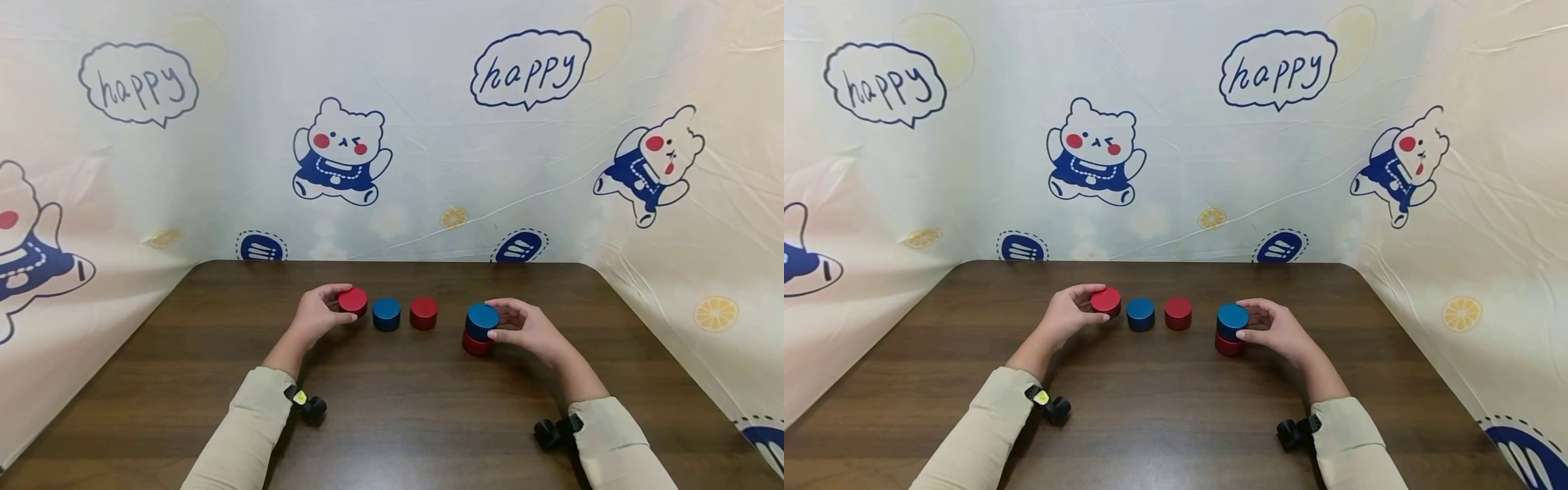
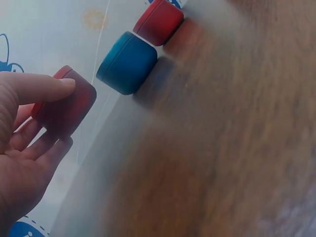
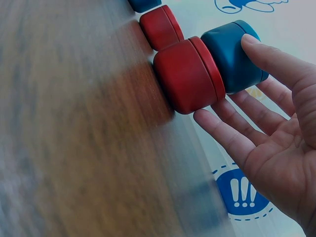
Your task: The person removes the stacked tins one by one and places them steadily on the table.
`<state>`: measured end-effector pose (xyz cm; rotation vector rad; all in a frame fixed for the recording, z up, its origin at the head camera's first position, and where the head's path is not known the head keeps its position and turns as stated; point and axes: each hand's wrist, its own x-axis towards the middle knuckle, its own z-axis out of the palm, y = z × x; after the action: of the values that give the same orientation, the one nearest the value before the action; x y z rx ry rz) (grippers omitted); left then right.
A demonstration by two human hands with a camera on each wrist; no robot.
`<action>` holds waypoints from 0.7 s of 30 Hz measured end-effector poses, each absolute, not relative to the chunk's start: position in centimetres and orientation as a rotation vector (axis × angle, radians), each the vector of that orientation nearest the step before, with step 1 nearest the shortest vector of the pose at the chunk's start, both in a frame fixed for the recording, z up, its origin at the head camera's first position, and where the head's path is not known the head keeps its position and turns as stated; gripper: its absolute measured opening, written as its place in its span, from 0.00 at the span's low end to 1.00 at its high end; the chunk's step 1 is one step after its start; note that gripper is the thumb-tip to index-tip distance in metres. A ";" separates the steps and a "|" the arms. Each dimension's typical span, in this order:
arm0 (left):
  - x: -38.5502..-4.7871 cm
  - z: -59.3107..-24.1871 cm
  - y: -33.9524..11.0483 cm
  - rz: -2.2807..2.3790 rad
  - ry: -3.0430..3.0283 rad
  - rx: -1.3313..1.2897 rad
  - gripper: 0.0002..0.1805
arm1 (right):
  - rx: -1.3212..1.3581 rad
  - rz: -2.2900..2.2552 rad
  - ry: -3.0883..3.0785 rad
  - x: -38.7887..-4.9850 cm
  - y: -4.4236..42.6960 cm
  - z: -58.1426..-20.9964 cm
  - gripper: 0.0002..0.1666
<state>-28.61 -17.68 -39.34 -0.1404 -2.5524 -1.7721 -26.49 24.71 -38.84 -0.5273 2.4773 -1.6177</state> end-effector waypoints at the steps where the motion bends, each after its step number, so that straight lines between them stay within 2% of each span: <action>1: -28.6 -39.4 -17.7 -1.767 -2.560 -0.137 0.33 | -0.528 -1.615 2.479 -26.5 24.7 -38.8 0.36; 21: -29.1 -40.5 -18.7 -1.641 -2.707 -0.131 0.31 | -0.510 -1.611 2.483 -26.3 24.6 -38.6 0.36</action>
<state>-29.13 -18.68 -40.53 -0.1310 -2.7070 -1.6409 -26.28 24.61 -38.65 -0.5096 2.4828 -1.6105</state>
